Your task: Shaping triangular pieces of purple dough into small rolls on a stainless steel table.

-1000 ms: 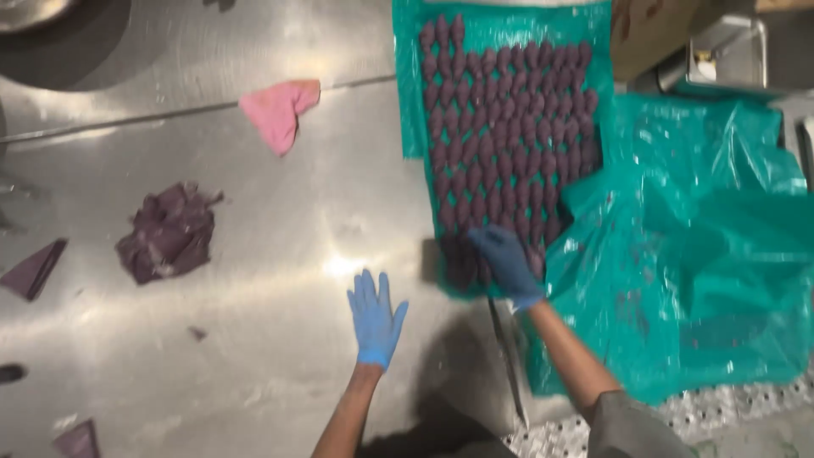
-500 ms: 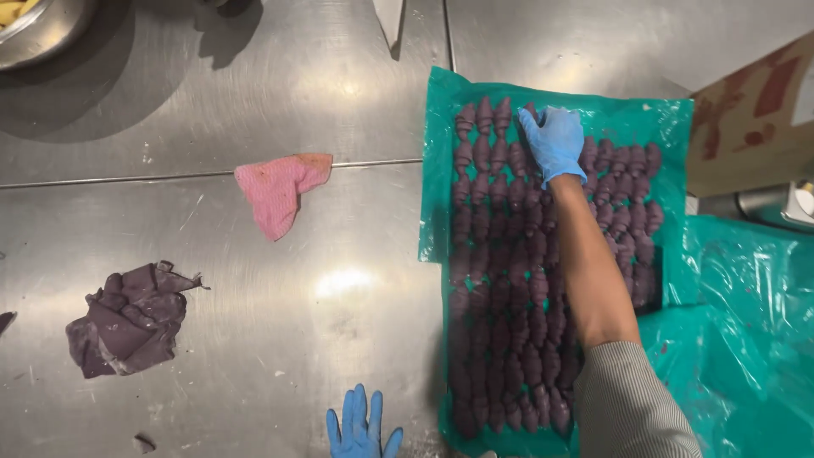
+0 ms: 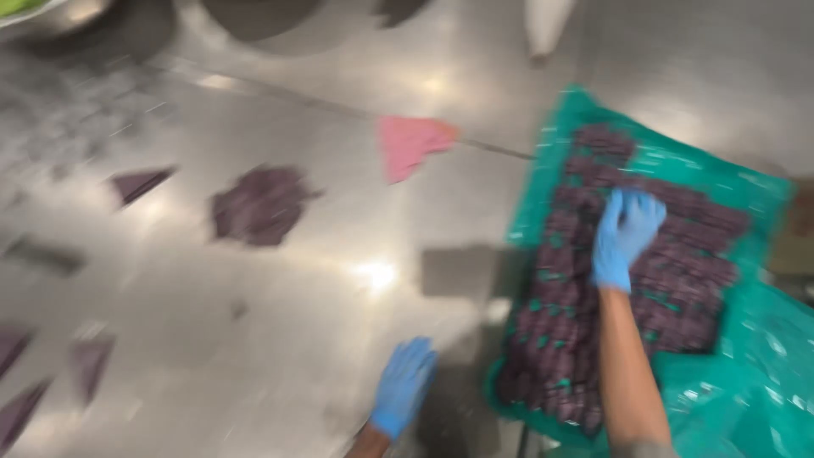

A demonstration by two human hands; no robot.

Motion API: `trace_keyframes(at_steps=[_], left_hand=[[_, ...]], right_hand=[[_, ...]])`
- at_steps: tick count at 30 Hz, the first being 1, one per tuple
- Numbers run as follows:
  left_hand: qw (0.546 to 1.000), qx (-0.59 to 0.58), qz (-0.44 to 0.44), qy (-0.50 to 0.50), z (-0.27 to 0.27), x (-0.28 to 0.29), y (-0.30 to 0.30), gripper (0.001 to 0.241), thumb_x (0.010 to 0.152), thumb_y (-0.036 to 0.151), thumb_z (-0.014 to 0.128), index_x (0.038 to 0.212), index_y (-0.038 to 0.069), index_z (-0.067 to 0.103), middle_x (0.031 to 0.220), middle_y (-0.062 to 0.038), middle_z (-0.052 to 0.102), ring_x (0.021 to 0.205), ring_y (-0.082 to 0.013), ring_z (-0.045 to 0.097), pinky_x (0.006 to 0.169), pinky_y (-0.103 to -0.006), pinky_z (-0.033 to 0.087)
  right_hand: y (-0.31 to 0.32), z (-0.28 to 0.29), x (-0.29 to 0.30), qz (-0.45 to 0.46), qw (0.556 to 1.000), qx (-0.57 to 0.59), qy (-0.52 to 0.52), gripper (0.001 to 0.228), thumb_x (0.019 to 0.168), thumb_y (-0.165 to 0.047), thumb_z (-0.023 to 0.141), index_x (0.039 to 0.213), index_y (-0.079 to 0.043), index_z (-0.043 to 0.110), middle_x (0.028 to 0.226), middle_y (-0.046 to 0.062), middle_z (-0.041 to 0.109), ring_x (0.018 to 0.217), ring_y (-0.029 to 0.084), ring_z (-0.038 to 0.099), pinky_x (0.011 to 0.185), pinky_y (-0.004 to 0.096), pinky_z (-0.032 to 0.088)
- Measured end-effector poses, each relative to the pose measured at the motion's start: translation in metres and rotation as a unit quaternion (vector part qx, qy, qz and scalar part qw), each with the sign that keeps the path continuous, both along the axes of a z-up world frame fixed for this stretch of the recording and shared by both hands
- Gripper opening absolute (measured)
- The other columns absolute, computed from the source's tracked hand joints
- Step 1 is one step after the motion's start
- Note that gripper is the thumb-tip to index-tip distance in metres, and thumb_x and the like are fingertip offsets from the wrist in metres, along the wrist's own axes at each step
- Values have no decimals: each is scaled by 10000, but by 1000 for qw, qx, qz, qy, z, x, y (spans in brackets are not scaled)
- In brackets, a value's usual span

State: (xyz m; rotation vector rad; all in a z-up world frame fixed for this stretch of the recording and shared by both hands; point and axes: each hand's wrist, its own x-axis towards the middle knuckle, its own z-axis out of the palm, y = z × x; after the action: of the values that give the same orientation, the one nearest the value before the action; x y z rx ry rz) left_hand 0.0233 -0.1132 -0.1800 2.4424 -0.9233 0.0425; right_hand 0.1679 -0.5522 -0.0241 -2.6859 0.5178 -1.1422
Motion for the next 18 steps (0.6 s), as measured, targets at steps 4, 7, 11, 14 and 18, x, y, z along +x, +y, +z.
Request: trace_keyframes(at_steps=[4, 7, 11, 14, 18], left_hand=[[979, -204, 26, -10, 15, 13, 52, 239, 955, 179, 718, 1174, 115, 647, 1267, -102, 667, 1217, -357, 627, 1055, -493, 491], [973, -191, 132, 2, -5, 45, 114, 347, 973, 147, 679, 1307, 76, 617, 1285, -124, 662, 1186, -343, 641, 1039, -477, 492], [935, -237, 260, -46, 14, 144, 246, 479, 980, 179, 641, 1421, 2, 582, 1463, -198, 590, 1385, -393, 528, 1166, -460, 396], [900, -275, 338, 25, 10, 268, 345, 536, 975, 281, 663, 1421, 12, 534, 1465, -192, 542, 1395, -371, 485, 1178, -433, 382], [895, -173, 410, 36, 27, 411, 413, 600, 961, 284, 735, 1411, -49, 520, 1449, -251, 533, 1348, -432, 496, 1137, -479, 386]], right_hand=[[179, -14, -70, 141, 988, 57, 21, 119, 1041, -78, 684, 1122, -22, 618, 1171, 161, 610, 1136, 362, 549, 1013, 463, 446], [278, -25, -129, 182, 968, 157, 75, 356, 972, -90, 680, 1317, -44, 603, 1298, 156, 603, 1162, 331, 568, 1044, 444, 461], [353, -63, -196, 144, 957, 224, 113, 457, 953, -112, 674, 1400, -50, 599, 1329, 142, 608, 1146, 273, 590, 1000, 399, 490], [381, -106, -229, 77, 965, 227, 107, 443, 937, -125, 688, 1369, -64, 614, 1313, 160, 614, 1140, 271, 632, 951, 374, 542], [411, -179, -264, 5, 969, 224, 102, 488, 904, -137, 697, 1376, -64, 599, 1298, 166, 622, 1125, 260, 643, 936, 371, 553]])
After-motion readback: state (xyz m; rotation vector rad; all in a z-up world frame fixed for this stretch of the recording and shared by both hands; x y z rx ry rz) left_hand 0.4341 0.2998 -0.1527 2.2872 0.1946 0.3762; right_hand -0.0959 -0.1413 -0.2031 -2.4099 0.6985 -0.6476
